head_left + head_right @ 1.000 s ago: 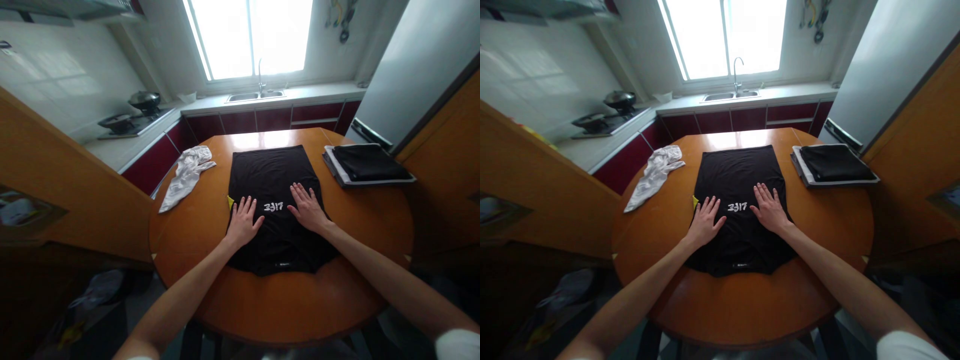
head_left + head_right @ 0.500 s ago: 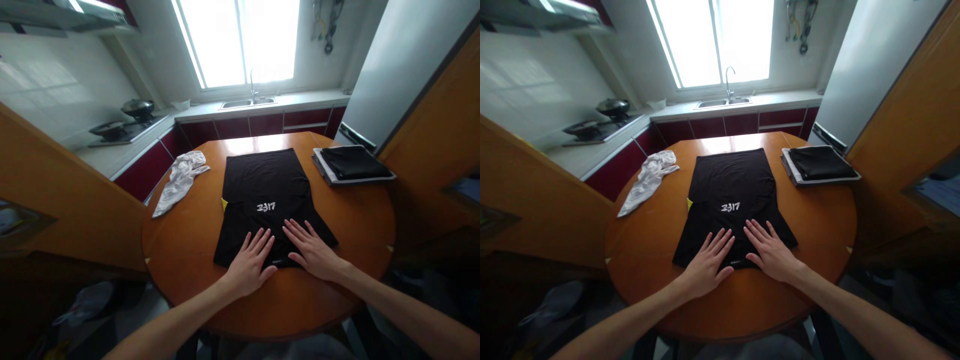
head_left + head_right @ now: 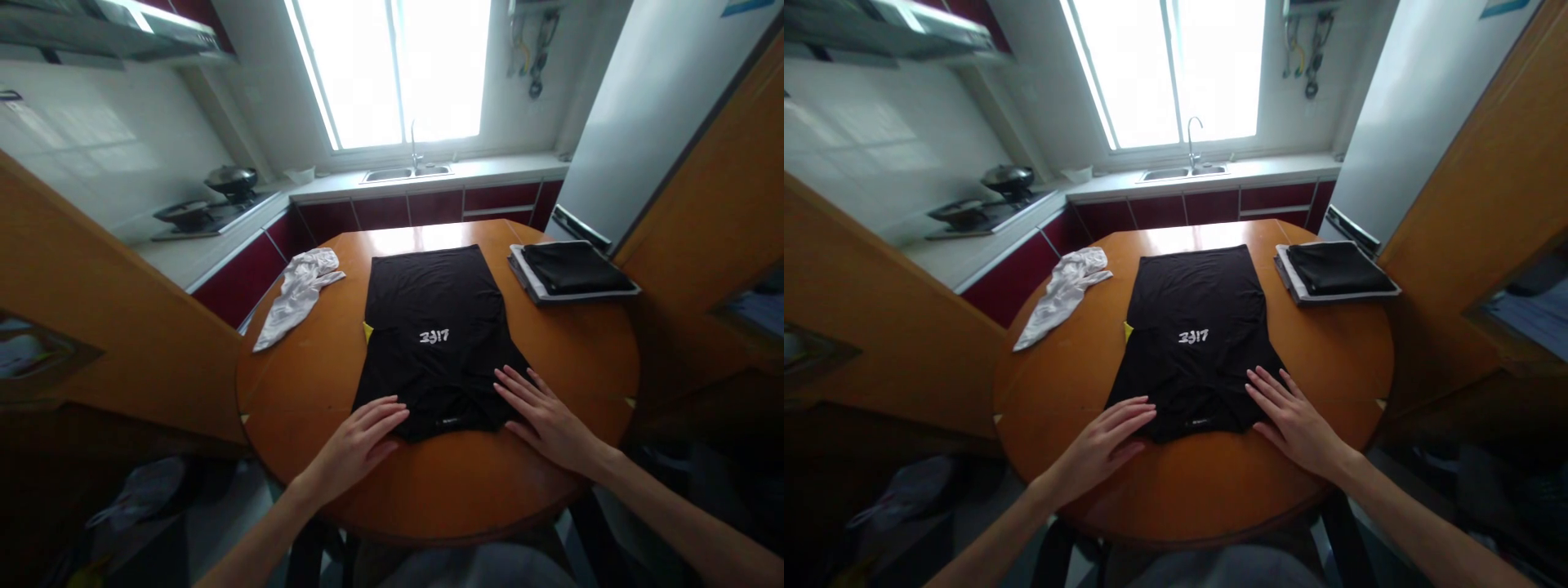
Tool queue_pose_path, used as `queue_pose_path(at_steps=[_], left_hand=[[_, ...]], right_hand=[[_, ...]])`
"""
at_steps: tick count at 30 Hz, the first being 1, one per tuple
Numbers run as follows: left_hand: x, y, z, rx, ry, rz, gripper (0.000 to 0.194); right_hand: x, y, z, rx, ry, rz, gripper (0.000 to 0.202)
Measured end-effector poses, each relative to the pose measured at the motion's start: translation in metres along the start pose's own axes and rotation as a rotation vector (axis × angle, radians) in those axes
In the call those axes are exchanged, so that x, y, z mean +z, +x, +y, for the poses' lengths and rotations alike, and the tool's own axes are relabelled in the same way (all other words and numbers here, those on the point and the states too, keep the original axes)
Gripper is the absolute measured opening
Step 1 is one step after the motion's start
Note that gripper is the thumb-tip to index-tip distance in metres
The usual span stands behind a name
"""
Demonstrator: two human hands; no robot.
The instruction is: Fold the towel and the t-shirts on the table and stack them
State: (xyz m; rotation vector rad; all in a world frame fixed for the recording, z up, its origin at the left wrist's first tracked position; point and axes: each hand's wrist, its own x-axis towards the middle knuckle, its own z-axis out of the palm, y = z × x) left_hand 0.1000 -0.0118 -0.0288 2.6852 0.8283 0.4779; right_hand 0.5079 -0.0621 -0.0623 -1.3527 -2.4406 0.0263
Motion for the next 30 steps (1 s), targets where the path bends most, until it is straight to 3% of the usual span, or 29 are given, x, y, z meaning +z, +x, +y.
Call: queue_pose_path(at_steps=[4, 8, 11, 16, 24, 30], left_hand=[[-0.024, -0.016, -0.026, -0.012, 0.088, 0.021, 0.049], [-0.038, -0.023, -0.033, -0.008, 0.086, -0.048, 0.047], [-0.038, -0.022, -0.035, 0.010, 0.078, -0.072, 0.039], [-0.036, -0.020, -0.038, 0.043, 0.149, -0.091, 0.036], [-0.038, -0.019, -0.043, 0.009, 0.172, -0.085, 0.066], [-0.035, -0.020, -0.057, 0.098, 0.186, 0.011, 0.037]], right_hand=[[-0.002, -0.012, 0.027, -0.038, -0.034, 0.095, 0.058], [-0.008, -0.016, 0.043, -0.061, -0.066, 0.141, 0.048], [-0.015, -0.015, 0.047, -0.091, -0.111, 0.142, 0.038], [-0.024, -0.008, 0.048, -0.130, -0.154, 0.111, 0.039], [-0.024, -0.005, 0.045, -0.125, -0.186, 0.073, 0.045], [-0.022, -0.006, 0.052, -0.122, -0.203, 0.075, 0.041]])
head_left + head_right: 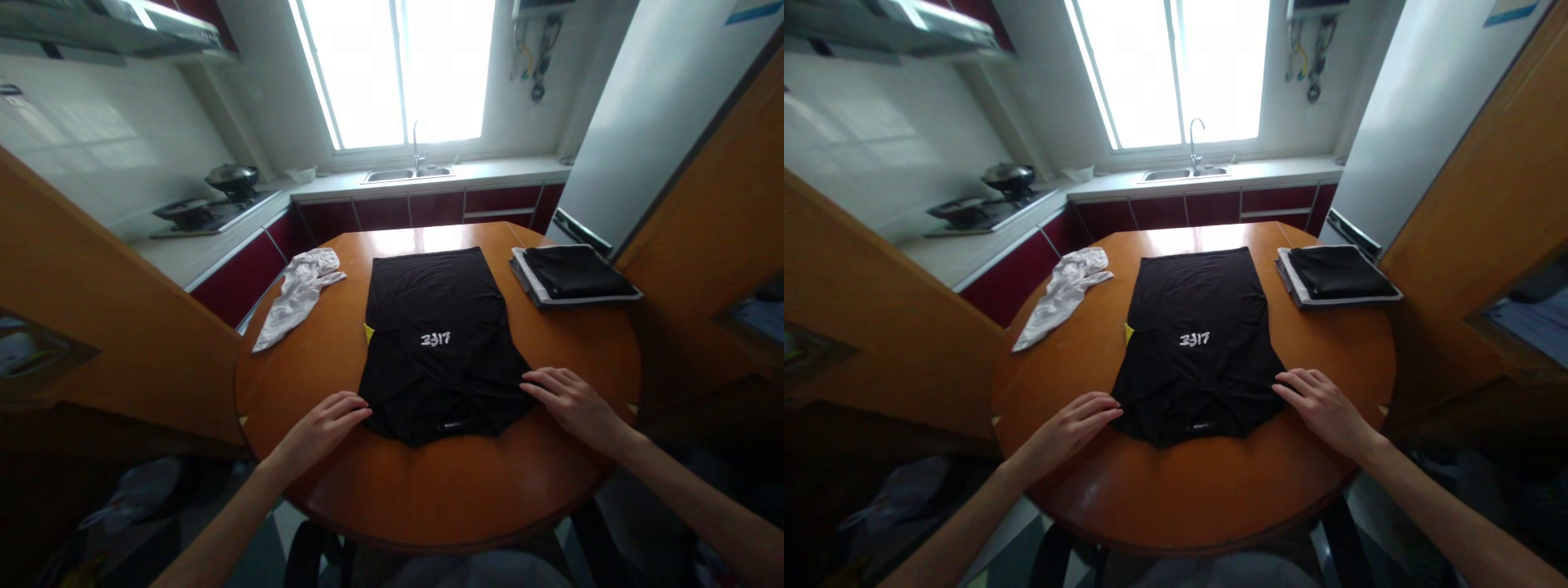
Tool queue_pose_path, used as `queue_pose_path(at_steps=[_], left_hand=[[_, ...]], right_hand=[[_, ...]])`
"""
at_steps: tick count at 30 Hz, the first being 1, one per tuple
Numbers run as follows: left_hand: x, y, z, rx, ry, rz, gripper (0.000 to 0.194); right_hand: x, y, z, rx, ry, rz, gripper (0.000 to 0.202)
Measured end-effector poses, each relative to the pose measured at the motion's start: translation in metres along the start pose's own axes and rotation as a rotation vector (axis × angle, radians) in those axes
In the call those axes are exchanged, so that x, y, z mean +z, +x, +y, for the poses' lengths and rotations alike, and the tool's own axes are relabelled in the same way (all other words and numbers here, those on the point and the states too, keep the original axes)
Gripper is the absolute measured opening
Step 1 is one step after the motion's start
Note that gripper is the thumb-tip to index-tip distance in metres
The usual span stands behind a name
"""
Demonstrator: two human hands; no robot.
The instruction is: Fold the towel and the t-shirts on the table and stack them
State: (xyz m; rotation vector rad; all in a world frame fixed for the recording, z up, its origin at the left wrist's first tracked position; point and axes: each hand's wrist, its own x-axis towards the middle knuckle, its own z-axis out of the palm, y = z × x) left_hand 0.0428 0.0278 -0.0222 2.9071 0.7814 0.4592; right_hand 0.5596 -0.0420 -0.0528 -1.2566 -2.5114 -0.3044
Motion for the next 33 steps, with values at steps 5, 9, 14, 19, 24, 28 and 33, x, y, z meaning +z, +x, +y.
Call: queue_pose_path(at_steps=[5, 9, 14, 19, 24, 28, 33], left_hand=[[0.003, -0.004, -0.006, 0.067, -0.039, 0.042, 0.028], [0.002, -0.004, -0.004, 0.074, -0.087, 0.080, 0.028], [0.000, -0.003, -0.002, 0.078, -0.137, 0.103, 0.029], [-0.002, -0.010, -0.001, 0.066, -0.160, 0.100, 0.030], [-0.001, -0.013, 0.002, 0.052, -0.180, 0.106, 0.034], [-0.004, -0.013, 0.006, 0.056, -0.179, 0.113, 0.033], [-0.014, -0.015, 0.012, 0.059, -0.238, 0.119, 0.031]], right_hand=[[0.003, -0.004, 0.004, -0.033, 0.043, 0.088, 0.032], [0.002, -0.005, 0.003, -0.049, 0.053, 0.139, 0.031], [0.000, -0.007, -0.001, -0.071, 0.032, 0.155, 0.030], [-0.003, -0.013, -0.006, -0.060, 0.039, 0.157, 0.032], [-0.005, -0.016, -0.007, -0.055, 0.040, 0.137, 0.033], [-0.006, -0.018, -0.006, -0.061, 0.056, 0.129, 0.032], [-0.014, -0.020, -0.005, -0.069, 0.109, 0.138, 0.033]])
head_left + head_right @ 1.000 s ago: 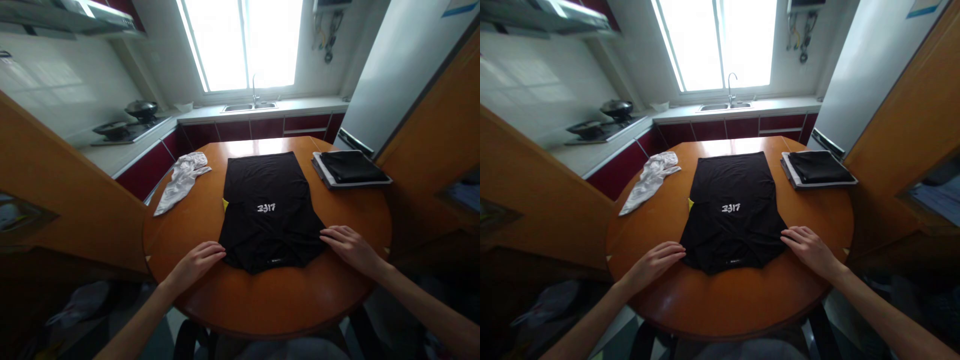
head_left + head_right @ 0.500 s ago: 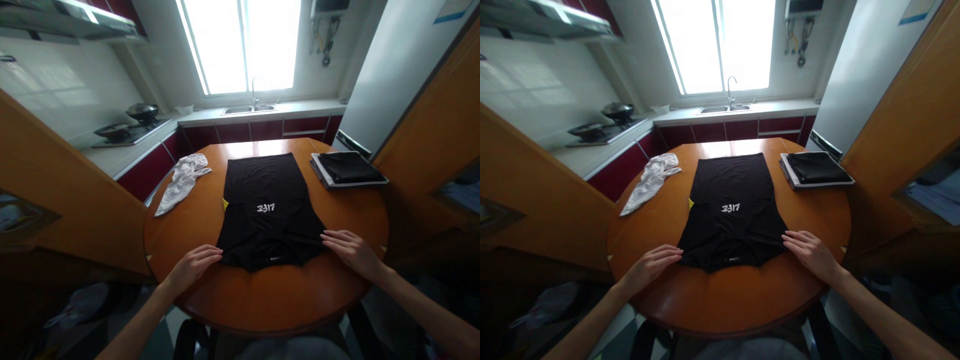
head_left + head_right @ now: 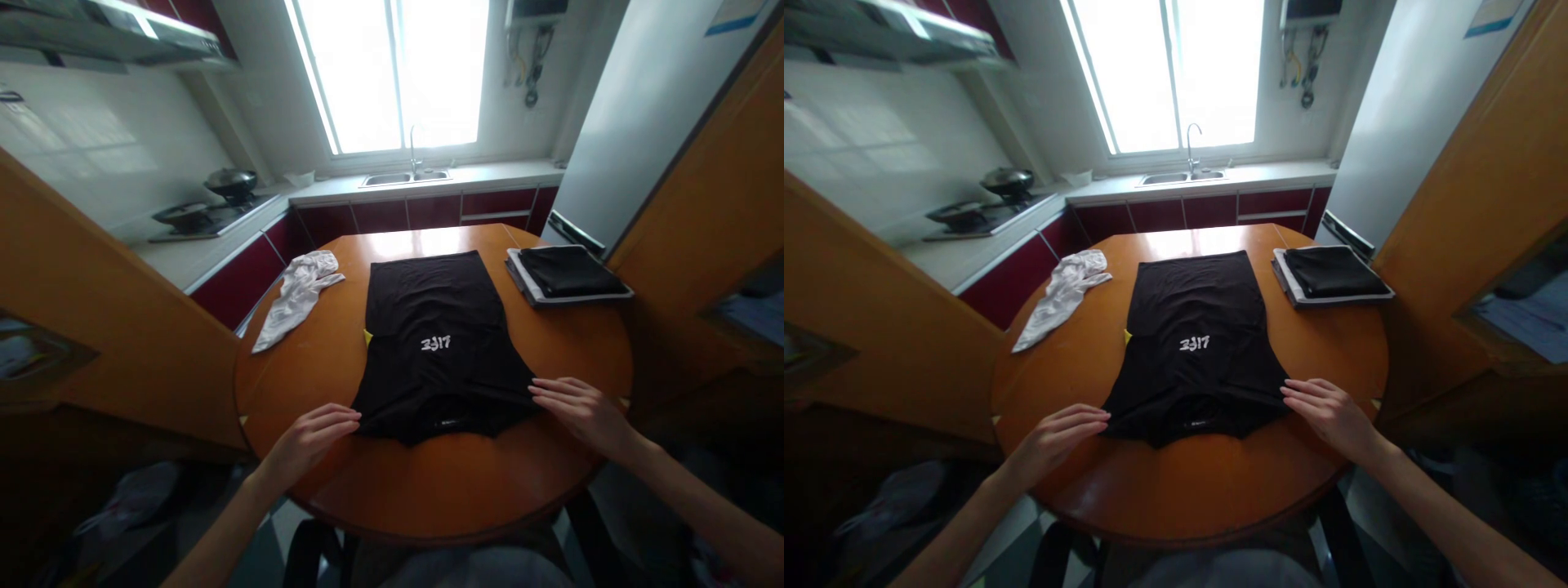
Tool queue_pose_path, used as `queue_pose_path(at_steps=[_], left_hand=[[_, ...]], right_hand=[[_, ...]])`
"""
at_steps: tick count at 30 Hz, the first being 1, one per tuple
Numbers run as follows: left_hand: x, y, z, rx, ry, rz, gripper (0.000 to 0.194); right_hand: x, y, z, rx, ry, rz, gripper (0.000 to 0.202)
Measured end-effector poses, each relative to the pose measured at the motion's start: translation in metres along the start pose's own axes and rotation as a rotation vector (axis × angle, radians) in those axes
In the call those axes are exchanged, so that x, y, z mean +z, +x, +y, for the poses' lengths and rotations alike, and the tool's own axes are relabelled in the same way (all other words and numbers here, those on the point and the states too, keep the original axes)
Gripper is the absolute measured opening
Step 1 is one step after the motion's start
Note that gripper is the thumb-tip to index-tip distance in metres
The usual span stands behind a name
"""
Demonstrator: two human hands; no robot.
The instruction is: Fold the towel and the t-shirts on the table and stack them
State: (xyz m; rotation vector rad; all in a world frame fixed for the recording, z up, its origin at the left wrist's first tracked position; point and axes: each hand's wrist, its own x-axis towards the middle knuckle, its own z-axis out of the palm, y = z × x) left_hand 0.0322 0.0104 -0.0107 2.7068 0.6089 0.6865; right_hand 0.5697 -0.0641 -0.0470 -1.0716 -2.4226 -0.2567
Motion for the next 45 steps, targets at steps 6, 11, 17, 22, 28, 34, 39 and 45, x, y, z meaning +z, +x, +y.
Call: queue_pose_path(at_steps=[6, 11, 17, 22, 28, 34, 39, 45], left_hand=[[0.000, -0.008, 0.004, -0.059, -0.104, -0.035, 0.030], [0.003, -0.001, 0.004, -0.131, -0.187, 0.048, 0.024], [-0.016, 0.038, -0.010, -0.332, -0.271, 0.102, 0.019], [-0.035, 0.086, -0.052, -0.526, -0.274, 0.306, 0.028], [-0.030, 0.135, -0.138, -0.719, -0.291, 0.423, 0.046], [0.006, 0.150, -0.199, -0.887, -0.342, 0.343, 0.049], [0.003, 0.147, -0.207, -0.857, -0.379, 0.377, 0.048], [-0.002, 0.154, -0.212, -0.838, -0.366, 0.421, 0.049]], right_hand=[[-0.013, -0.005, -0.005, 0.010, 0.052, -0.017, 0.033], [-0.011, -0.003, -0.002, 0.073, 0.201, 0.005, 0.029], [-0.015, 0.037, 0.023, 0.336, 0.449, 0.056, 0.024], [-0.014, 0.096, 0.070, 0.581, 0.553, 0.146, 0.030], [0.028, 0.162, 0.145, 0.727, 0.545, 0.183, 0.031], [0.093, 0.182, 0.183, 0.857, 0.584, 0.090, 0.022], [0.105, 0.177, 0.196, 0.863, 0.641, 0.092, 0.020], [0.099, 0.187, 0.210, 0.886, 0.656, 0.092, 0.020]])
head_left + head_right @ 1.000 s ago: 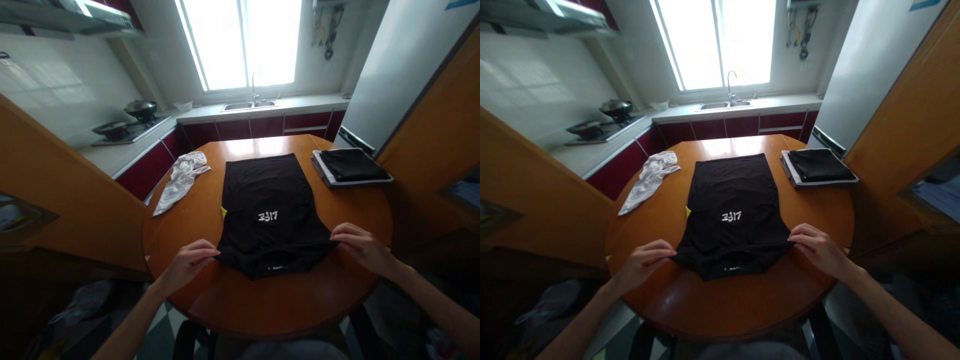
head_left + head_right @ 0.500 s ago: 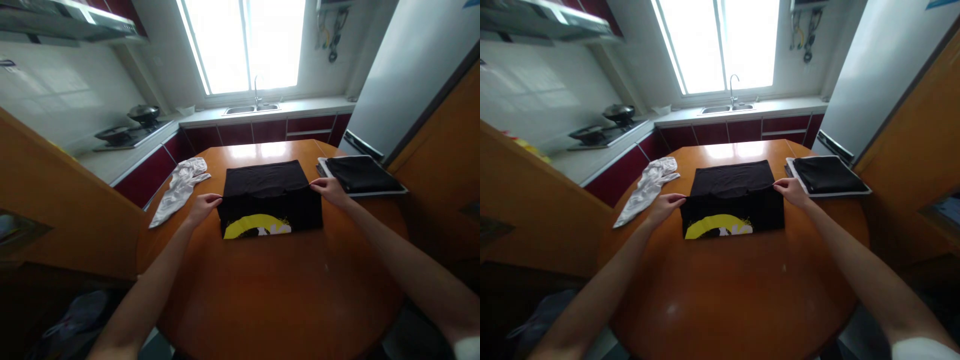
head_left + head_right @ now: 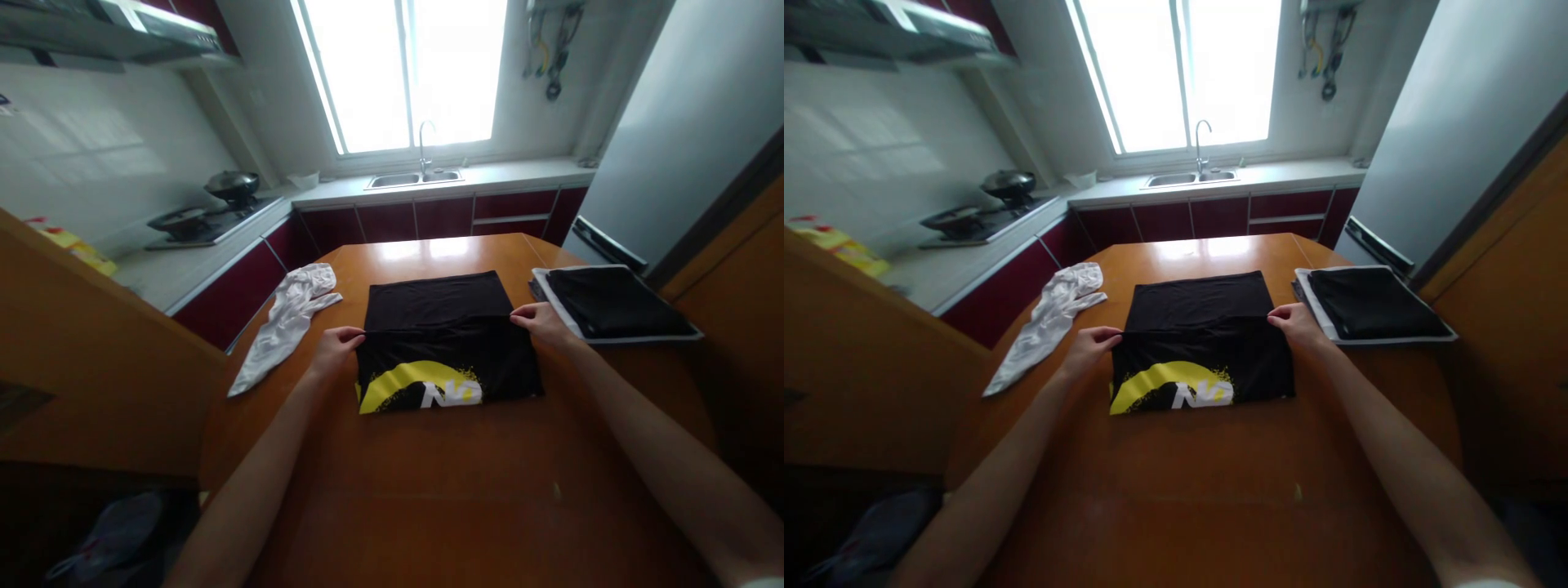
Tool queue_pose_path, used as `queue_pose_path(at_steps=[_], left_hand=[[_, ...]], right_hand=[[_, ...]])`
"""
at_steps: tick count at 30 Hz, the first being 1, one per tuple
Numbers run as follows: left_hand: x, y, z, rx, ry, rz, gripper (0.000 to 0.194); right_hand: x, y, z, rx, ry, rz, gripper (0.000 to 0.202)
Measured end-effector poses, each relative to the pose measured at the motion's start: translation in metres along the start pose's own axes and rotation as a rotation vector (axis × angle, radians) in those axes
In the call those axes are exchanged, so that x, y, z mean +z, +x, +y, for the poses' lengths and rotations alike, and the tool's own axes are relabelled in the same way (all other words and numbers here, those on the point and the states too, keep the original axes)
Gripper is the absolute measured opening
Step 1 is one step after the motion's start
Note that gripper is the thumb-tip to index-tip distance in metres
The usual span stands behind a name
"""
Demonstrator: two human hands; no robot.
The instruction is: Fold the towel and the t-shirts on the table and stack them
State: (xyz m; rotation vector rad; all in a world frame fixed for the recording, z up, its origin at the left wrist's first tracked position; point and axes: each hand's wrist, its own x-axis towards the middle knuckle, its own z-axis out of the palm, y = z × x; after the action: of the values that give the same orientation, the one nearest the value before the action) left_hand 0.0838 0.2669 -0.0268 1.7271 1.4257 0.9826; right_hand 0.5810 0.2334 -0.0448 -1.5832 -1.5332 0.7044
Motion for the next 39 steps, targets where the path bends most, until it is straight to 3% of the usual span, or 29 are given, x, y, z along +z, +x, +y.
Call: queue_pose_path(at_steps=[6, 10, 13, 16, 20, 22, 24, 26, 28, 33, 39], left_hand=[[0.005, 0.000, -0.017, 0.072, 0.150, -0.025, 0.039], [0.010, -0.005, -0.007, 0.183, 0.326, 0.039, 0.037], [0.031, -0.020, 0.017, 0.368, 0.455, 0.043, 0.036], [0.064, -0.041, 0.042, 0.477, 0.535, -0.095, 0.037], [0.100, -0.068, 0.053, 0.531, 0.674, -0.256, 0.044], [0.110, -0.077, 0.048, 0.505, 0.737, -0.275, 0.051], [0.114, -0.085, 0.040, 0.476, 0.788, -0.266, 0.057], [0.113, -0.091, 0.032, 0.453, 0.826, -0.234, 0.063], [0.110, -0.096, 0.028, 0.435, 0.847, -0.209, 0.067], [0.103, -0.103, 0.027, 0.357, 0.879, -0.218, 0.074], [0.093, -0.116, 0.023, 0.375, 0.872, -0.241, 0.074]], right_hand=[[0.010, 0.002, 0.006, 0.004, -0.064, -0.022, 0.016], [0.014, 0.000, 0.009, -0.020, -0.122, 0.010, 0.016], [0.014, 0.000, 0.006, 0.006, -0.233, 0.039, 0.015], [0.018, -0.007, -0.008, 0.039, -0.427, 0.144, 0.021], [0.053, -0.041, -0.042, -0.127, -0.617, 0.321, 0.033], [0.079, -0.066, -0.057, -0.273, -0.603, 0.225, 0.040], [0.101, -0.089, -0.063, -0.380, -0.637, 0.043, 0.049], [0.109, -0.105, -0.058, -0.374, -0.698, -0.081, 0.058], [0.103, -0.112, -0.044, -0.310, -0.756, -0.126, 0.065], [0.066, -0.112, -0.006, -0.163, -0.816, -0.084, 0.068], [0.055, -0.115, 0.006, -0.088, -0.793, -0.016, 0.067]])
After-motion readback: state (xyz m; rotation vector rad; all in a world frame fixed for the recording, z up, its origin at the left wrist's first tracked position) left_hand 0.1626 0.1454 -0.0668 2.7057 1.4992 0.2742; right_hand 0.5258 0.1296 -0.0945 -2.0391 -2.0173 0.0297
